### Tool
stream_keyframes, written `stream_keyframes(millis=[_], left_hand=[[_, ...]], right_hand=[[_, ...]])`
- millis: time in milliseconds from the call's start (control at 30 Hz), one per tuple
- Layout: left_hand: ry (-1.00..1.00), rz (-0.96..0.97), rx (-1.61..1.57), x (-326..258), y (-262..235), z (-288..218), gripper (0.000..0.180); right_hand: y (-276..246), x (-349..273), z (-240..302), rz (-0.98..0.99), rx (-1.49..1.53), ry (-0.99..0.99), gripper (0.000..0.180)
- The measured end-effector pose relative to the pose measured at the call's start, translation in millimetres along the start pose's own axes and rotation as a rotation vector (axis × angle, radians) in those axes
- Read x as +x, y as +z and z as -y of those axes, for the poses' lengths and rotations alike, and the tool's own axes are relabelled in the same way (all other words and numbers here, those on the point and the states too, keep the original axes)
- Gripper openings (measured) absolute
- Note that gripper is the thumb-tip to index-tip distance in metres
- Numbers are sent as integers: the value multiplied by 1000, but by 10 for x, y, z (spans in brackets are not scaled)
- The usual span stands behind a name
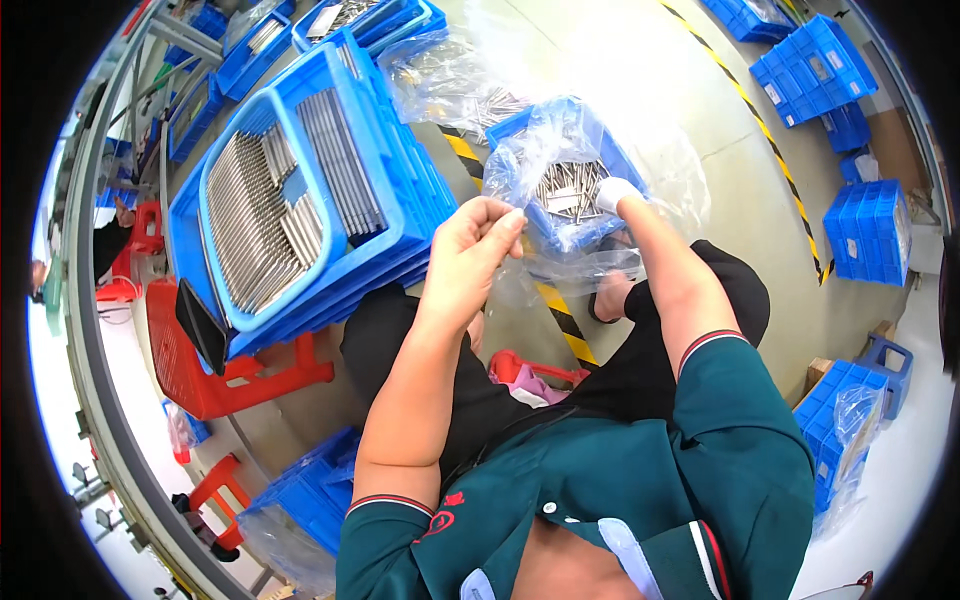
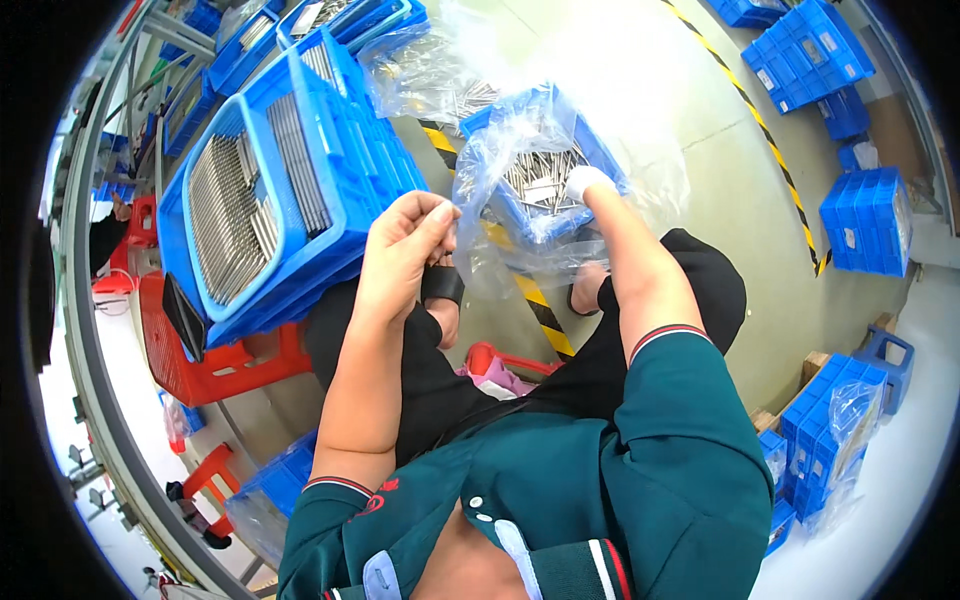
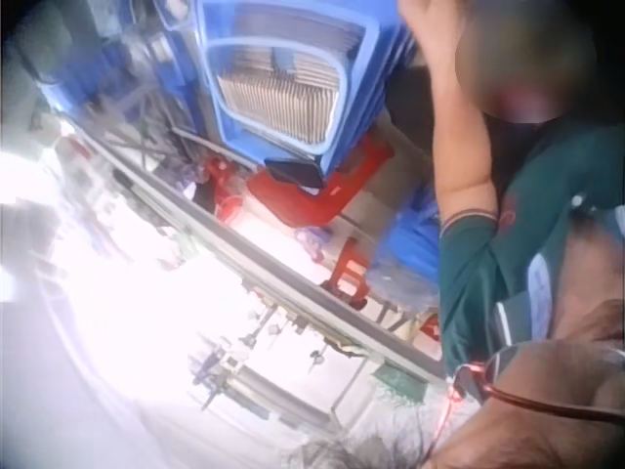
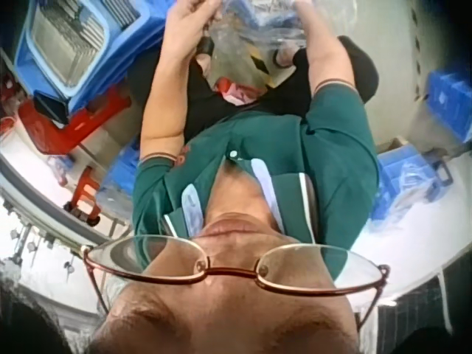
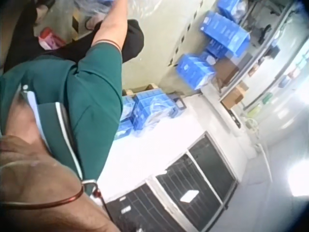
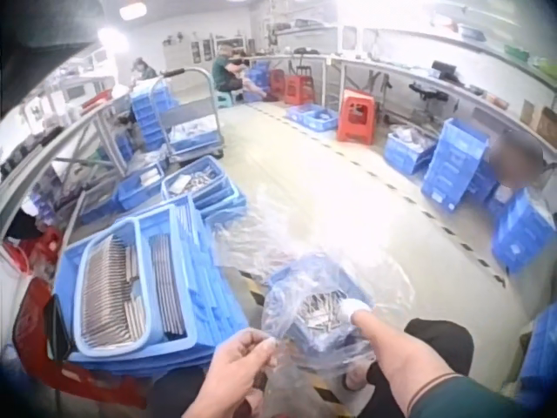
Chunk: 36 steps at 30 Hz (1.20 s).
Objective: The person repeatedly picks up small metal rods from a plastic bag, aligns them in their gloved hands, and places them into a blue crate. The person also picks up rods from the crate and returns them to the bag, repeating this cycle multiple times.
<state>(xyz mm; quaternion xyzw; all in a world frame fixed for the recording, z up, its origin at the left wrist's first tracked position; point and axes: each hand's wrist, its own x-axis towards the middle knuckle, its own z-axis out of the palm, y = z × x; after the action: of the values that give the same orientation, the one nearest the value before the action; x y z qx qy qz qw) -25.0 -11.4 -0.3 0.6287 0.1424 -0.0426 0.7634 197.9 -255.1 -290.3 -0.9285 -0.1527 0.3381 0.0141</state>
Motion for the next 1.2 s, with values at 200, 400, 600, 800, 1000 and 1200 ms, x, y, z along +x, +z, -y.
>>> stream_keyframes(millis=[200, 400, 600, 800, 1000, 1200], left_hand=[[-62, -43, 13, 46, -16, 29, 18], [-126, -29, -37, 119, 89, 24, 21], [-155, -13, -78, 121, 102, -24, 21], [-169, 7, -55, 142, 101, -67, 20], [-184, -15, 29, 145, -5, -56, 19], [-187, -61, 7, 207, -3, -46, 24]], right_hand=[[310, -3, 272, -48, 171, -37, 35], [305, -226, 448, -37, 193, 82, 34], [267, -210, 534, -197, 265, 90, 29], [327, 238, 259, -296, 273, 451, 27], [365, 484, 80, -200, 340, 627, 33], [624, 723, -64, -163, 297, 618, 36]])
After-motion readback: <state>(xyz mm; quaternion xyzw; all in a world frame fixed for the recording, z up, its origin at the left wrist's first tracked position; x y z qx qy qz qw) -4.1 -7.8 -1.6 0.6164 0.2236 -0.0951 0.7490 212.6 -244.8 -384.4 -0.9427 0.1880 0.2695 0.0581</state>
